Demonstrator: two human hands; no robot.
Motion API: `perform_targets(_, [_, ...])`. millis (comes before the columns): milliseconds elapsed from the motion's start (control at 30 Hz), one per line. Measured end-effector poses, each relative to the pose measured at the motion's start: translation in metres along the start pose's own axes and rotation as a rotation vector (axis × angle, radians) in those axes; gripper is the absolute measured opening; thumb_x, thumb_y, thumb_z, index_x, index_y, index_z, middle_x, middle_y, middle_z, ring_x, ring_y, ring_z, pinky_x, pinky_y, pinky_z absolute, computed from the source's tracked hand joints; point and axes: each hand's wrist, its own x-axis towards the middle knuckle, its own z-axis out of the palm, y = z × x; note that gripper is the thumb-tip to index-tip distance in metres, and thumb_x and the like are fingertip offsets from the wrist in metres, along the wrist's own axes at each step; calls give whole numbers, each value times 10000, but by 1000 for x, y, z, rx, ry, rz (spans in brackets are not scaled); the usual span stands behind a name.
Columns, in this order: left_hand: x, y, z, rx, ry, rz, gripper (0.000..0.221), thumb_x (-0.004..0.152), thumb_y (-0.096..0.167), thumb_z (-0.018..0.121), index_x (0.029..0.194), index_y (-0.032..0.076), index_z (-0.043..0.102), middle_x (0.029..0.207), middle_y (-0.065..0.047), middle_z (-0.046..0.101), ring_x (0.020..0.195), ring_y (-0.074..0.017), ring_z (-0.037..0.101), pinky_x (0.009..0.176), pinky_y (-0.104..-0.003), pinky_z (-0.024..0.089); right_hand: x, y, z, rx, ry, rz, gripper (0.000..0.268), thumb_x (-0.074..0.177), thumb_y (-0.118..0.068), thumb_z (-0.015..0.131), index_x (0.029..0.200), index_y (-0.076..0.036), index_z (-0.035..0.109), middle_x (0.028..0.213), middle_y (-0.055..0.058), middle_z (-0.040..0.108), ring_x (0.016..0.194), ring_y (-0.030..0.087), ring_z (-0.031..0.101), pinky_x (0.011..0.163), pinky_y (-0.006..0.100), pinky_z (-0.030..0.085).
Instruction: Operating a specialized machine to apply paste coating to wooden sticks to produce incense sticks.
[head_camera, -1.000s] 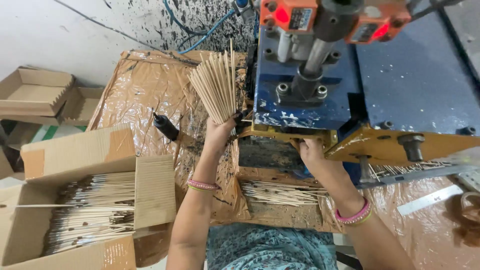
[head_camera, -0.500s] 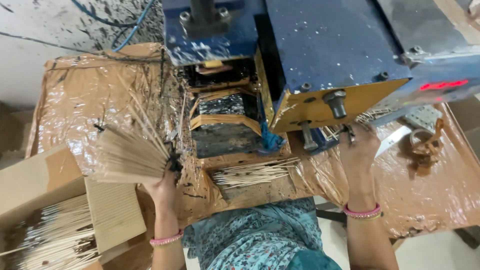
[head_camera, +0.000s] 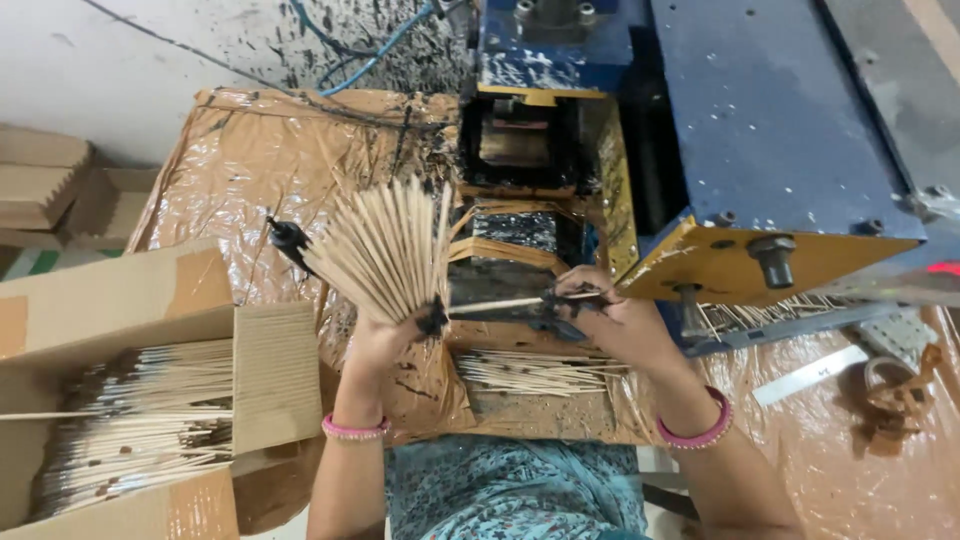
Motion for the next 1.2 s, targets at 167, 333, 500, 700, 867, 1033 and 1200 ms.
perform_targets(167, [76,20,8,64,452,-202,388,682,-99,552,1049,21,592,931,-38,593,714,-167,561,533,-257,520,73,32,0,-821,53,-933,355,907,66,616,1223,-94,649,1197,79,711,1137,314,649,1048,418,481])
perform_targets(333, [97,-28,5,79,390,-284,188,784,-41,584,966,-42,630,888,-80,626,758,-185,577,582,-319,517,79,72,-19,-1236,267,-833,408,877,74,599,1227,-75,745,1243,113,710,1201,301,669,1164,496,444])
perform_targets(500, [97,-39,4,-143,367,-271,242,779,-51,592,1019,-40,622,953,-99,670,857,-202,664,799,-354,579,51,66,-16,-1182,354,-498,258,929,-54,596,1175,-33,673,991,170,627,900,309,588,830,388,464])
perform_targets(700, [84,-44,8,-111,370,-158,277,814,-56,597,1088,-41,633,994,-70,668,869,-152,651,782,-310,572,49,27,-16,-1080,384,-745,181,950,-93,688,1096,12,669,912,175,667,846,346,656,786,433,520])
perform_targets(867, [40,8,25,143,579,-228,193,852,-15,611,1033,-26,676,899,-95,717,602,-126,582,469,-239,465,-23,3,-32,-1053,459,-580,46,942,-49,695,983,-40,714,869,154,661,818,324,646,782,422,503])
perform_targets(1033, [-54,-36,-21,379,543,35,212,882,-151,577,1062,-71,656,1005,-74,640,768,-128,559,647,-227,448,-93,4,-82,-995,812,-343,156,883,17,655,1033,10,698,1009,187,690,951,358,647,860,457,522])
perform_targets(1200, [-56,-3,33,146,137,-170,368,788,-35,651,1138,78,639,972,-30,701,939,-180,760,730,-307,638,-97,34,-47,-497,542,-268,261,826,34,641,1086,45,665,1123,105,717,869,157,658,728,285,533])
